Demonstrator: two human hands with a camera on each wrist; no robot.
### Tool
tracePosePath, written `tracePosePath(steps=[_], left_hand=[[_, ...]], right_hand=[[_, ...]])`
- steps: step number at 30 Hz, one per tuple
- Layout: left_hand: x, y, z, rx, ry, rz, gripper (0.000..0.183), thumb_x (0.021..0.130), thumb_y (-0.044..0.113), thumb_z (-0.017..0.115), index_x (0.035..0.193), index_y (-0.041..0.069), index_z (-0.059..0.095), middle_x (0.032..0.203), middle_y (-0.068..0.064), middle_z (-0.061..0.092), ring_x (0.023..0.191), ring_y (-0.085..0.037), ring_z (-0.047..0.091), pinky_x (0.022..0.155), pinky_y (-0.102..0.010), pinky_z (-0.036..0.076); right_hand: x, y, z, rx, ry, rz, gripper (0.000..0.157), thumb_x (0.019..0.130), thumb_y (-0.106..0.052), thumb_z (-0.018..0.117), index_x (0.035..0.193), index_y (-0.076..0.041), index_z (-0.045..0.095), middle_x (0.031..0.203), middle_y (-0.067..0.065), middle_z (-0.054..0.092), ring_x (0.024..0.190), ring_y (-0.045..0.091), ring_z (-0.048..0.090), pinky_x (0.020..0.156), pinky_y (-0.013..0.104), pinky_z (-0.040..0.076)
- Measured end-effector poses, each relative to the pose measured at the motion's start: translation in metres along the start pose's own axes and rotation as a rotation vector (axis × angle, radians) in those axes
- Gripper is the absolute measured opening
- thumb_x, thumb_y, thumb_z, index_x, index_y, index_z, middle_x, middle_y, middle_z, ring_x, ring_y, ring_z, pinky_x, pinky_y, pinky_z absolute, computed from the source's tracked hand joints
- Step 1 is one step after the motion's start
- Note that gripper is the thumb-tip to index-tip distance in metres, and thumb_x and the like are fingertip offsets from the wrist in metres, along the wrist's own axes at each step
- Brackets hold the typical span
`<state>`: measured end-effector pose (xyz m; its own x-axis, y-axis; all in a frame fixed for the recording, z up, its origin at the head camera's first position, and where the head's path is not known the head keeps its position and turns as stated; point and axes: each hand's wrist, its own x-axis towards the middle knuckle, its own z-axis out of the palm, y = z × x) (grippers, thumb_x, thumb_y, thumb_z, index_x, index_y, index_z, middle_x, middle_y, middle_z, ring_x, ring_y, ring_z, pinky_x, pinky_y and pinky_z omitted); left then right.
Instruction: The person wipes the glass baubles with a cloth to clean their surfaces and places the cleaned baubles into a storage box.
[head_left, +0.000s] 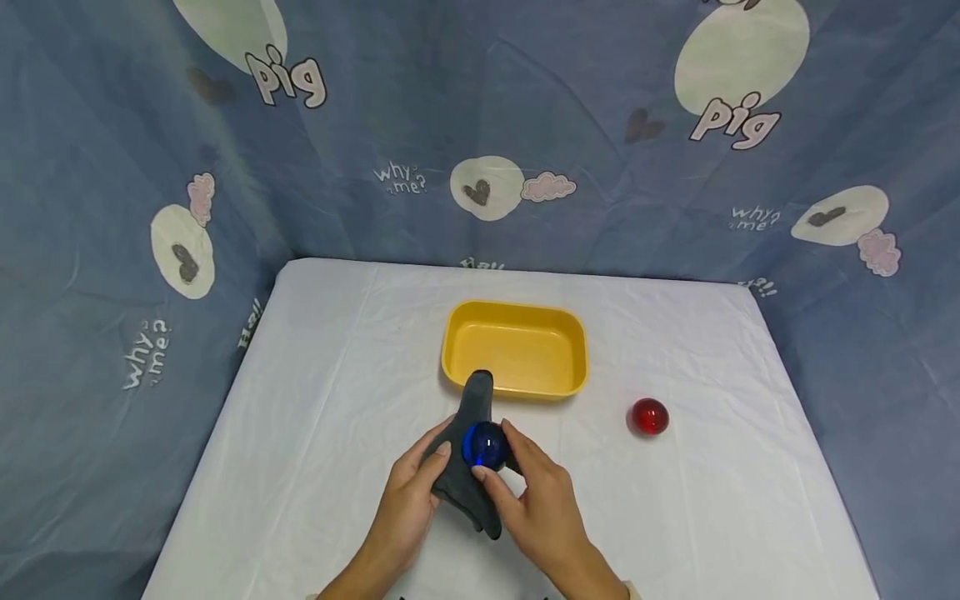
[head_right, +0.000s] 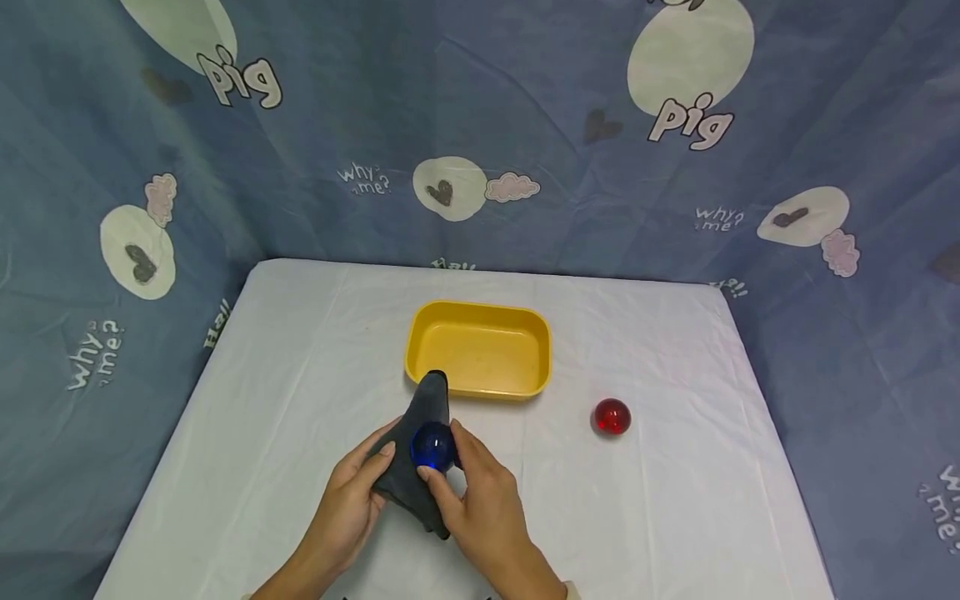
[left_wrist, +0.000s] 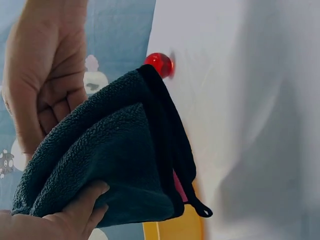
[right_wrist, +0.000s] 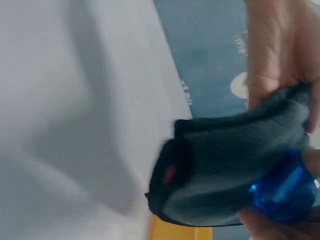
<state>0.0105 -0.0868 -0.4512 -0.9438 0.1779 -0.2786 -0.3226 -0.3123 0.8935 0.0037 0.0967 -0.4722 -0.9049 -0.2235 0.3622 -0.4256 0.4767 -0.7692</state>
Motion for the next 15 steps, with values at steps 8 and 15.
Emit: tracePosePath(steps=[8,15], left_hand=[[-0.001,0.0,0.0,0.033,-0.025,-0.02,0.052,0.114,0.025,0.044,0.159,0.002,0.038,0.164,-0.019,0.036,0.142,-0.031,0.047,0.104,-0.026,0.049],[0.0,-0.001,0.003,-0.066,-0.04,-0.001,0.053,0.115,0.022,0.043,0.16,-0.003,0.032,0.164,-0.024,0.032,0.143,-0.035,0.046,0.105,-0.033,0.051]], right_hand=[[0.014,-0.004,-0.019,0.173,-0.198,0.344,0.046,0.106,-0.04,0.063,0.133,-0.002,0.069,0.107,0.004,0.075,0.077,0.016,0.073,0.069,0.025,0.061],[0.01,-0.007,-0.01,0.069,-0.119,0.254,0.08,0.095,-0.041,0.08,0.156,-0.004,0.046,0.136,0.009,0.053,0.098,0.013,0.062,0.081,0.029,0.06]])
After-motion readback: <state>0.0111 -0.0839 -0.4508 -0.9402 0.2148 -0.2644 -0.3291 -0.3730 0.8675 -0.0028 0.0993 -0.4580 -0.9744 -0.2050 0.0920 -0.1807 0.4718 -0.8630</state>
